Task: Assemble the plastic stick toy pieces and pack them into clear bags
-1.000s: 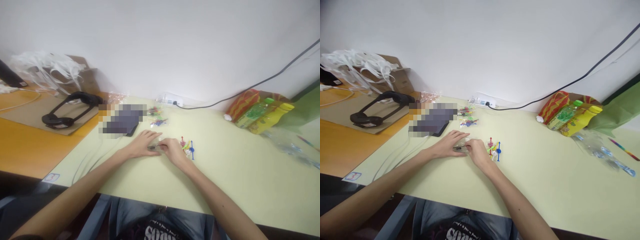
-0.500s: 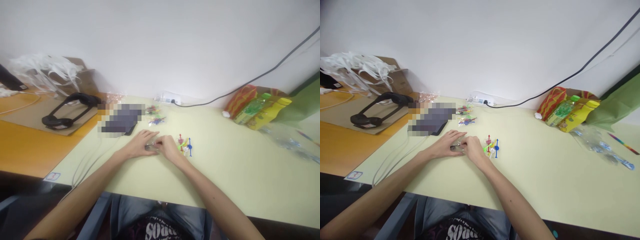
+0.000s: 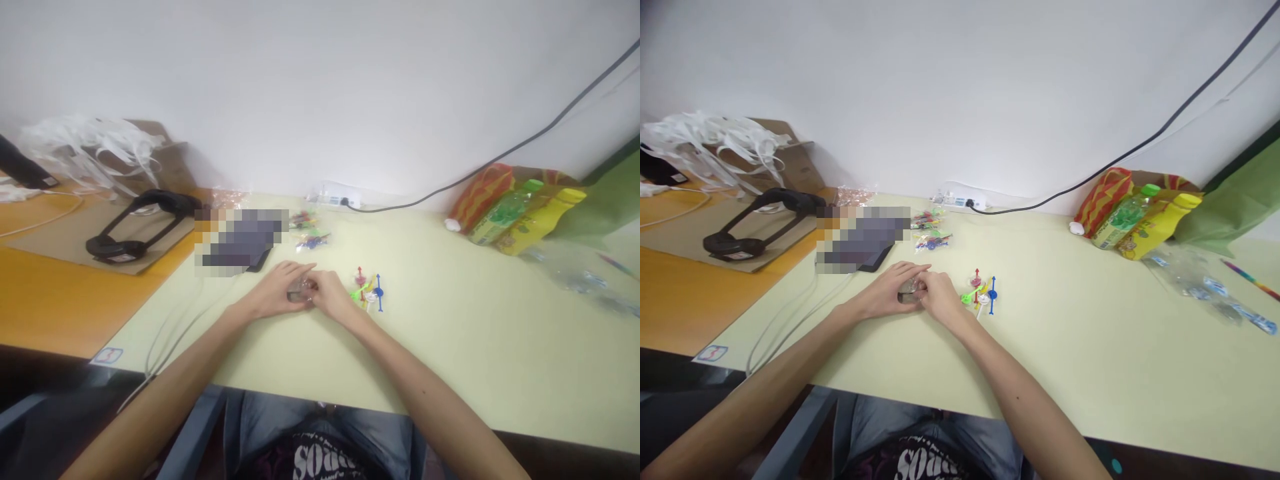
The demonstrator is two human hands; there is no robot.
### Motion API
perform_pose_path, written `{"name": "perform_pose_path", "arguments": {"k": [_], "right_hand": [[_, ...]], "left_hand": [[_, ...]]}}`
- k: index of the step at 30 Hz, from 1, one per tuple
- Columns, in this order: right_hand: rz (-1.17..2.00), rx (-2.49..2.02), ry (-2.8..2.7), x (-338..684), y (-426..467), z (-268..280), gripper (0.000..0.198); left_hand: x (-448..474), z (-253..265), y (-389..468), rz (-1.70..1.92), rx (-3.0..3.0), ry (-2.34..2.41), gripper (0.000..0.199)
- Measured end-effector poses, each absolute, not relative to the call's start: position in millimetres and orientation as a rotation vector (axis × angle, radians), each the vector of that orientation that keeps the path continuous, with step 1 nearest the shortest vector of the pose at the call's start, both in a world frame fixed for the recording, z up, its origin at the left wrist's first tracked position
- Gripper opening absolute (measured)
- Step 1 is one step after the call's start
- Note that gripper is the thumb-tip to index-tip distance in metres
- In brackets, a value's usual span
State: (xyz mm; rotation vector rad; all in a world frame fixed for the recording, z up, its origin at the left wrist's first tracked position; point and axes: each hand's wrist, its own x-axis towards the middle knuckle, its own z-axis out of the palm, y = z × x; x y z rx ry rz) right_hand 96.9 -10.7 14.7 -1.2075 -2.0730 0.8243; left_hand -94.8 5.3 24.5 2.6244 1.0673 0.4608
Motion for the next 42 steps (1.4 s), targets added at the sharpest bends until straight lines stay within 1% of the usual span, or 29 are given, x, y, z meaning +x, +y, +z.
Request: {"name": "perform_pose_path", "arguments": {"k": [6, 10, 17, 25, 30, 34, 37, 42], "right_hand": [[0.816, -1.304, -2.014, 100.9, -9.5, 17.8, 0.009], [0.822, -1.343, -1.993, 106.1, -4.7, 17.9, 0.006], [0.823, -1.257, -2.078, 106.0, -2.7, 14.4, 0.019], [0.811, -1.210, -2.185, 96.5, -0.2, 10.6, 0.020], [0.825, -1.064, -2.228, 96.2, 0.5, 7.2, 0.040], [0.849, -1.054, -2.262, 95.5, -0.9, 9.0, 0.047], [0.870, -1.093, -2.257, 99.1, -2.7, 15.0, 0.043], [0.925, -1.165, -2.044, 136.3, -6.3, 43.4, 0.025]], "left_hand": [[-103.4, 27.9, 3.5, 0.539, 2.624, 1.140, 0.085], [-111.8, 26.9, 0.0, 0.500, 2.594, 1.169, 0.086], [-108.3, 22.0, 1.8, 0.516, 2.559, 1.170, 0.084], [-109.2, 21.1, 3.7, 0.517, 2.546, 1.122, 0.080], [-110.4, 18.4, 5.4, 0.517, 2.544, 1.129, 0.079], [-110.9, 18.0, 5.4, 0.520, 2.542, 1.127, 0.078], [-111.1, 18.4, 4.3, 0.517, 2.558, 1.134, 0.076], [-111.2, 18.5, 2.4, 0.480, 2.602, 1.180, 0.076]]}}
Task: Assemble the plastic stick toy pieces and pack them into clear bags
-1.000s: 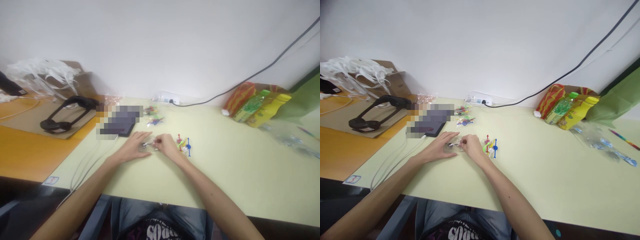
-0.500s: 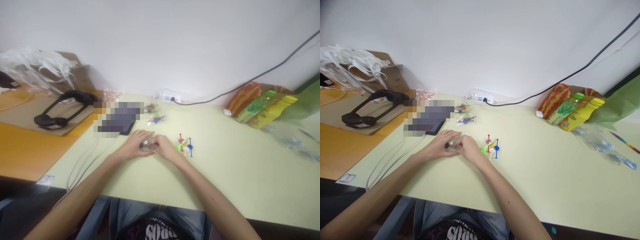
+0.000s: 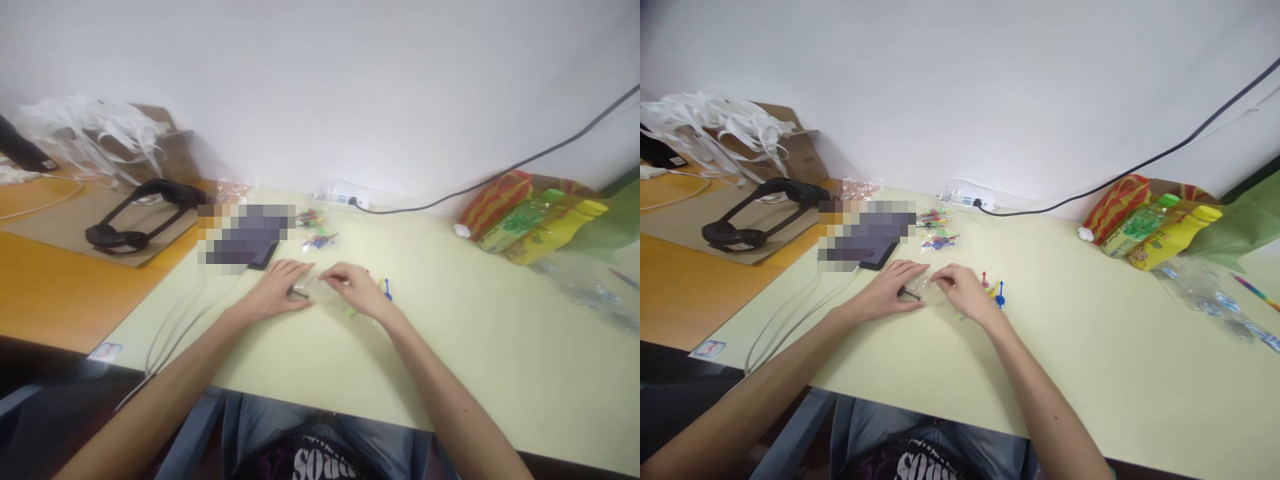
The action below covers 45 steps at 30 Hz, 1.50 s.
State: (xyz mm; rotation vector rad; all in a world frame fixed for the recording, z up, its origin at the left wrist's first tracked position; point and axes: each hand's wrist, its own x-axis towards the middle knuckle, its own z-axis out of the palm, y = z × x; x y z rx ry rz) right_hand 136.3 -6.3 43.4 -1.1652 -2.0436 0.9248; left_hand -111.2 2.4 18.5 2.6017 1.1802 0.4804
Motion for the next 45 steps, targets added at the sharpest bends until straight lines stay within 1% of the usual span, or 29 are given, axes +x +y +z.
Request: {"name": "perform_pose_path", "arguments": {"k": [2, 3, 7, 9, 12, 17, 22, 27, 30, 36, 40, 45], "right_hand": [[0.908, -1.198, -1.995, 160.9, -8.0, 57.7, 0.019], [0.866, -1.227, -2.011, 173.0, -9.0, 63.2, 0.019], [0.520, -1.473, -2.237, 204.5, -14.7, 65.4, 0.027], [0.433, -1.563, -2.319, 205.7, -18.8, 56.8, 0.030], [0.439, -1.578, -2.399, 195.7, -24.6, 45.1, 0.033], [0.475, -1.545, -2.411, 183.0, -27.0, 42.2, 0.011], [0.434, -1.494, -2.412, 187.8, -24.6, 35.5, 0.011], [0.399, -1.381, -2.385, 190.8, -24.5, 29.2, 0.016], [0.452, -1.292, -2.191, 189.2, -24.9, 32.5, 0.013], [0.661, -1.037, -1.399, 186.7, -20.2, 35.4, 0.014], [0.797, -0.993, -1.197, 186.3, -19.7, 32.8, 0.018], [1.221, -0.893, -1.064, 183.3, -30.6, 38.4, 0.019]], "left_hand": [[-110.6, 18.3, 2.7, 0.455, 2.629, 1.184, 0.076], [-110.0, 18.1, 3.3, 0.446, 2.645, 1.184, 0.077], [-106.0, 17.3, 9.1, 0.430, 2.715, 1.170, 0.078], [-103.4, 17.0, 12.8, 0.421, 2.744, 1.150, 0.077], [-99.3, 17.2, 17.7, 0.414, 2.772, 1.126, 0.075], [-92.2, 19.5, 24.1, 0.382, 2.801, 1.100, 0.072], [-88.0, 19.5, 28.7, 0.383, 2.766, 1.108, 0.071], [-92.2, 17.5, 22.7, 0.443, 2.673, 1.095, 0.079], [-97.4, 18.9, 17.0, 0.470, 2.610, 1.066, 0.079], [-105.5, 23.1, 13.5, 0.544, 2.486, 1.076, 0.076], [-106.6, 23.3, 13.6, 0.533, 2.491, 1.062, 0.079], [-106.5, 23.2, 13.9, 0.528, 2.478, 1.073, 0.084]]}}
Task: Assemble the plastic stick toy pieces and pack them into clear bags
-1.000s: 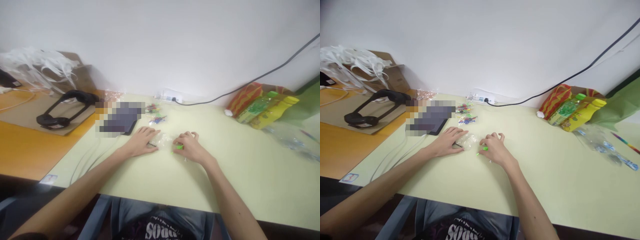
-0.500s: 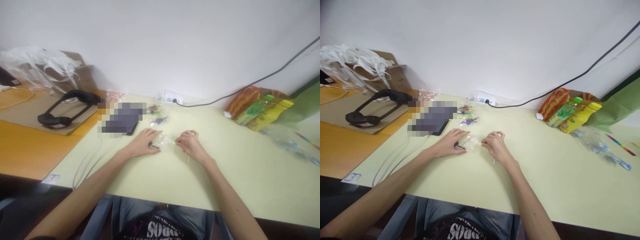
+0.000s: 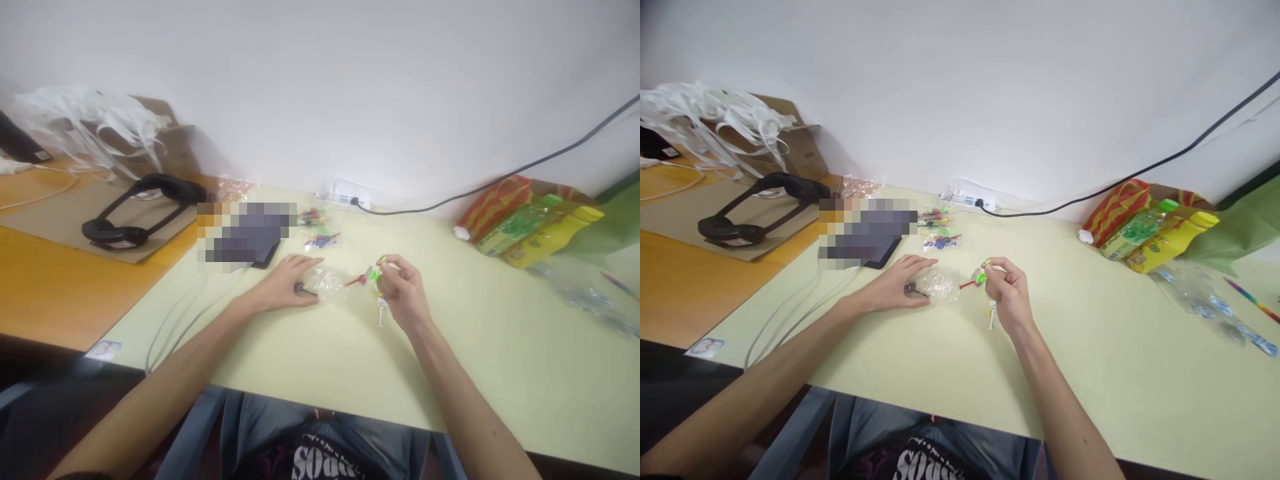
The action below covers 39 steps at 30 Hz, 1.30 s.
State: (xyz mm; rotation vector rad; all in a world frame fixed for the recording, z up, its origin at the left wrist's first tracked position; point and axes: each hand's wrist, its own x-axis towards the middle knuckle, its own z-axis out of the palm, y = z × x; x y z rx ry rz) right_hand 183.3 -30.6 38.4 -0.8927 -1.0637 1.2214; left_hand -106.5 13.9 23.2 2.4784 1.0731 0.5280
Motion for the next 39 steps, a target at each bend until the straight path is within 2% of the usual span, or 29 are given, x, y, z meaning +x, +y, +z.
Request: {"name": "perform_pose_path", "arguments": {"k": [5, 10, 12, 14, 18, 27, 29, 33, 39], "right_hand": [[1.372, -0.828, -1.183, 181.3, -37.9, 50.2, 0.025], [1.465, -0.958, -1.544, 188.4, -42.6, 61.7, 0.016], [1.482, -1.057, -1.628, 192.9, -44.0, 63.1, 0.019], [1.443, -1.165, -1.662, 197.3, -44.3, 62.2, 0.025], [1.232, -1.278, -1.780, 203.1, -42.4, 58.5, 0.014], [0.703, -1.432, -1.966, 168.7, -34.2, 43.7, 0.015], [0.736, -1.435, -1.951, 153.4, -31.5, 39.1, 0.015], [1.004, -1.357, -1.888, 130.9, -24.3, 29.0, 0.014], [0.833, -1.331, -2.046, 116.2, -15.6, 21.4, 0.017]], "left_hand": [[-106.8, 23.0, 14.4, 0.524, 2.471, 1.083, 0.087], [-106.8, 23.5, 14.8, 0.520, 2.471, 1.105, 0.088], [-107.0, 23.0, 15.3, 0.522, 2.474, 1.126, 0.088], [-107.4, 22.0, 16.1, 0.524, 2.480, 1.149, 0.089], [-108.6, 19.8, 17.8, 0.534, 2.483, 1.181, 0.089], [-104.5, 21.8, 14.5, 0.532, 2.493, 1.142, 0.092], [-103.7, 22.2, 13.7, 0.531, 2.498, 1.134, 0.093], [-103.6, 22.8, 12.9, 0.500, 2.514, 1.122, 0.092], [-103.1, 21.5, 12.9, 0.508, 2.531, 1.100, 0.090]]}}
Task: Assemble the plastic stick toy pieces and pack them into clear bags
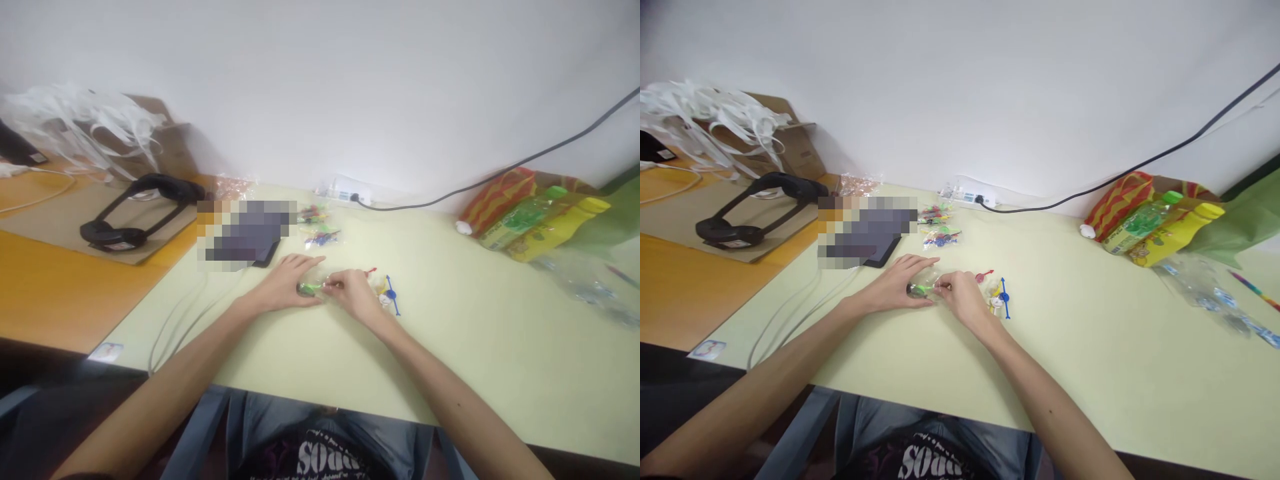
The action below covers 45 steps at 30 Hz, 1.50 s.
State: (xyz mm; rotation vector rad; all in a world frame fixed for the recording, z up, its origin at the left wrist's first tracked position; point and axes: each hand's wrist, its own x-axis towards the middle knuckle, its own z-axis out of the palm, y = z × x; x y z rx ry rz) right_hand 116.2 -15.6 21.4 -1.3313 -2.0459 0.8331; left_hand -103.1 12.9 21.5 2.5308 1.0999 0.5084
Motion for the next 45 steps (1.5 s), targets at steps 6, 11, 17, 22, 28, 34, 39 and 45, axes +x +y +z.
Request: {"name": "perform_pose_path", "arguments": {"k": [6, 11, 17, 22, 28, 34, 39, 45], "right_hand": [[0.742, -1.348, -2.152, 107.5, -16.5, 28.1, 0.022], [0.695, -1.366, -2.221, 106.9, -13.5, 25.3, 0.021], [0.729, -1.307, -2.282, 106.3, -10.1, 17.1, 0.021], [0.859, -1.248, -2.222, 136.0, -10.9, 43.6, 0.028], [0.479, -1.519, -2.122, 205.8, -14.7, 72.4, 0.025], [0.092, -1.609, -2.259, 212.3, -18.0, 42.7, 0.018], [0.182, -1.648, -2.423, 192.5, -0.9, 34.0, 0.024], [0.261, -1.638, -2.518, 186.6, 18.2, 35.4, 0.028]], "left_hand": [[-103.0, 19.0, 13.0, 0.500, 2.553, 1.095, 0.087], [-102.5, 19.5, 13.2, 0.486, 2.573, 1.100, 0.085], [-102.0, 19.5, 13.2, 0.477, 2.574, 1.106, 0.084], [-103.9, 18.6, 12.5, 0.468, 2.567, 1.116, 0.087], [-105.3, 21.5, 13.6, 0.444, 2.553, 1.121, 0.090], [-106.2, 21.2, 15.5, 0.437, 2.550, 1.129, 0.091], [-106.3, 21.1, 15.5, 0.436, 2.550, 1.142, 0.090], [-106.8, 21.3, 14.8, 0.439, 2.537, 1.145, 0.090]]}}
